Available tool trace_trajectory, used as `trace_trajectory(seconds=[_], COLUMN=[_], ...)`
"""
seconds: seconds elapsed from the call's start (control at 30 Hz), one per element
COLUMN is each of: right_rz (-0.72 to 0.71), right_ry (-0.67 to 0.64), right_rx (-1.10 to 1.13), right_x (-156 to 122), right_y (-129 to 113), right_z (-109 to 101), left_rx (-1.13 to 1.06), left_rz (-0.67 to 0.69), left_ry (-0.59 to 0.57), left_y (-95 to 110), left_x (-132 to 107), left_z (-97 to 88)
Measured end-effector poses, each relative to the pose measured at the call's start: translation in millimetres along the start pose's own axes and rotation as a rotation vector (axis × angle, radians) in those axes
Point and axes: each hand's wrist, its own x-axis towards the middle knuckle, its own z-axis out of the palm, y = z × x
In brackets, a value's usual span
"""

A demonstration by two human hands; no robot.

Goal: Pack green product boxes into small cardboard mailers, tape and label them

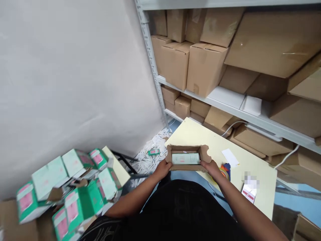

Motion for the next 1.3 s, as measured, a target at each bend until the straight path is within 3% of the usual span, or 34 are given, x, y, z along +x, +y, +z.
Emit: trace_trajectory(seconds=[0.13, 0.3, 0.53, 0.73, 1.0, 1.1, 1.17, 1.2, 1.3], right_rz=[-0.024, -0.129, -0.345, -0.543, -0.692, -0.688, -0.663, -0.659, -0.665], right_ry=[-0.075, -0.181, -0.332, -0.455, -0.580, -0.622, -0.649, -0.658, -0.692], right_rx=[-0.220, -0.403, -0.482, -0.531, -0.481, -0.494, -0.532, -0.549, -0.583], right_x=[-14, -36, -91, -169, -279, -305, -315, -318, -321], right_y=[-25, -52, -62, -54, -48, -52, -53, -53, -51], right_z=[6, 48, 143, 240, 356, 387, 404, 412, 435], left_rx=[-0.129, -0.309, -0.405, -0.452, -0.418, -0.450, -0.429, -0.413, -0.281], left_rz=[-0.049, -0.032, -0.054, 0.008, 0.119, 0.107, 0.104, 0.082, -0.049], left_ry=[0.190, 0.382, 0.690, 0.860, 0.805, 0.690, 0.612, 0.642, 0.922], left_y=[-14, -45, -106, -184, -273, -300, -315, -321, -334], left_x=[-57, -130, -239, -342, -480, -521, -542, -550, -556], left_z=[3.7, -7.4, -32.7, -67.2, -140.2, -181.9, -220.3, -242.1, -310.7])
